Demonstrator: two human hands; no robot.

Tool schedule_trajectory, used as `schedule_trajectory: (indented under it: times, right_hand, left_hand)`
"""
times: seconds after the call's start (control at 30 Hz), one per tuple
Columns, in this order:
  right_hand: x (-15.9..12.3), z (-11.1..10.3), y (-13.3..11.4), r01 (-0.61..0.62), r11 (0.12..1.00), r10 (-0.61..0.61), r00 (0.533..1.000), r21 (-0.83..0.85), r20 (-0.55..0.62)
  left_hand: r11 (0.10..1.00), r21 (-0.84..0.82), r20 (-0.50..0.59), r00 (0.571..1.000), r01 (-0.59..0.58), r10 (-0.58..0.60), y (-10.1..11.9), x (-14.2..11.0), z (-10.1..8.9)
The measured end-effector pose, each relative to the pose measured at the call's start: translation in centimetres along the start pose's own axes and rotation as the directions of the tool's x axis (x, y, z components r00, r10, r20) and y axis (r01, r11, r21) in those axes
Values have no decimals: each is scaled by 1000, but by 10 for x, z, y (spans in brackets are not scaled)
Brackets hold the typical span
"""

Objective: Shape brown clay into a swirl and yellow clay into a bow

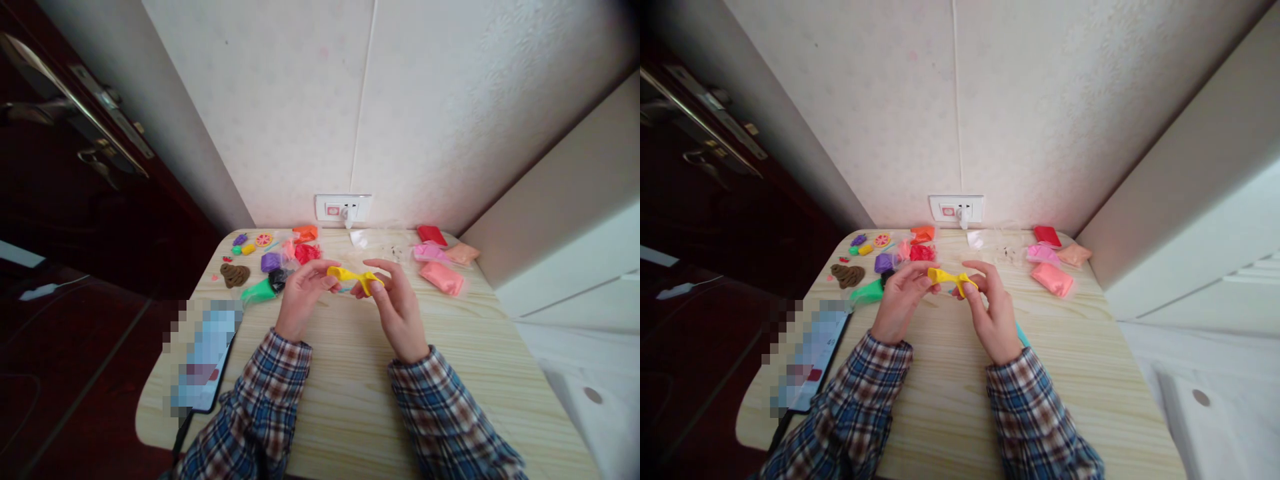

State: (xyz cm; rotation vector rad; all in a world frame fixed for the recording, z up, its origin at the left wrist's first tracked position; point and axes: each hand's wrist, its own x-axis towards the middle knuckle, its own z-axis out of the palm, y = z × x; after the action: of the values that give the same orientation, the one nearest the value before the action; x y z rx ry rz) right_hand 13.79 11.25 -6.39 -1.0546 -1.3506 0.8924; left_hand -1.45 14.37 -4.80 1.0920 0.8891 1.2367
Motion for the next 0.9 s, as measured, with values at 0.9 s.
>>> schedule_trajectory:
  times: [0.9]
  right_hand:
    - [0,-2,2,-11,992,5,999,-128,-44]
  left_hand:
    - [991,130,27,999,23,-27,-1,2,2]
